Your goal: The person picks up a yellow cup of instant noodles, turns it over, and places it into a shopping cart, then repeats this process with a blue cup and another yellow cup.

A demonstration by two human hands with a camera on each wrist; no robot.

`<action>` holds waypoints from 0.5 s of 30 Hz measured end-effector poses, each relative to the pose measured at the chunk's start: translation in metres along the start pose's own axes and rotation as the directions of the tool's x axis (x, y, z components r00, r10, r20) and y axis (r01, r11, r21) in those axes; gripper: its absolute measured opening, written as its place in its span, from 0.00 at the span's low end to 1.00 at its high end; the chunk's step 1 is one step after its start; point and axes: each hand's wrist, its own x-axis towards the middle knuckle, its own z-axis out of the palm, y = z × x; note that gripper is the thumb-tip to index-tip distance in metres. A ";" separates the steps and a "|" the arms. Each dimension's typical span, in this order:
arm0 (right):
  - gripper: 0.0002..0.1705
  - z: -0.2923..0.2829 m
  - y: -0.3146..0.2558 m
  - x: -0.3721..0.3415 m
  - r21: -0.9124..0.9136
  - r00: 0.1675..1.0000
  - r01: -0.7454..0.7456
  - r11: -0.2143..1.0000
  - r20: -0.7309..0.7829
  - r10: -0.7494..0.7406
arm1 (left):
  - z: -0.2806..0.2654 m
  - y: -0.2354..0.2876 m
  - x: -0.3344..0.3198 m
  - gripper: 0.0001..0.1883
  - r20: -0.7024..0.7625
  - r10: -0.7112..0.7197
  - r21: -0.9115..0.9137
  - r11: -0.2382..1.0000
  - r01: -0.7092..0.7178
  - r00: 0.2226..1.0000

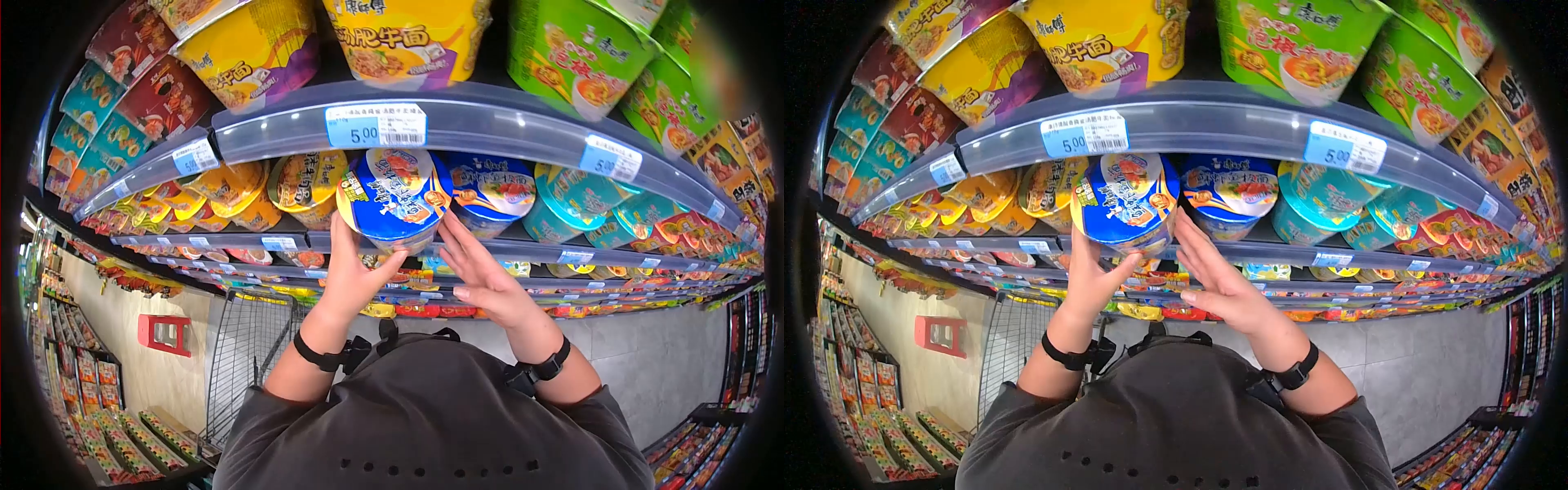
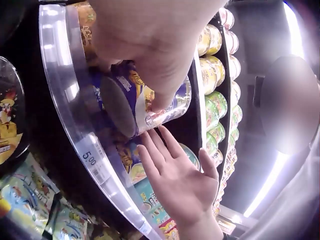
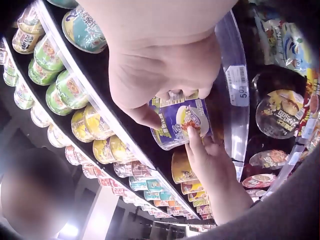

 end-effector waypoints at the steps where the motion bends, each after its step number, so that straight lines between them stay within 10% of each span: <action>1: 0.61 0.000 0.002 0.004 -0.005 1.000 -0.007 1.000 -0.020 0.007 | 0.001 0.000 0.006 0.49 -0.004 -0.009 -0.011 1.000 0.009 1.000; 15: 0.60 -0.010 0.016 0.030 -0.011 0.992 -0.094 0.996 -0.089 0.093 | -0.005 -0.018 0.036 0.44 0.059 -0.027 0.301 0.954 0.008 0.998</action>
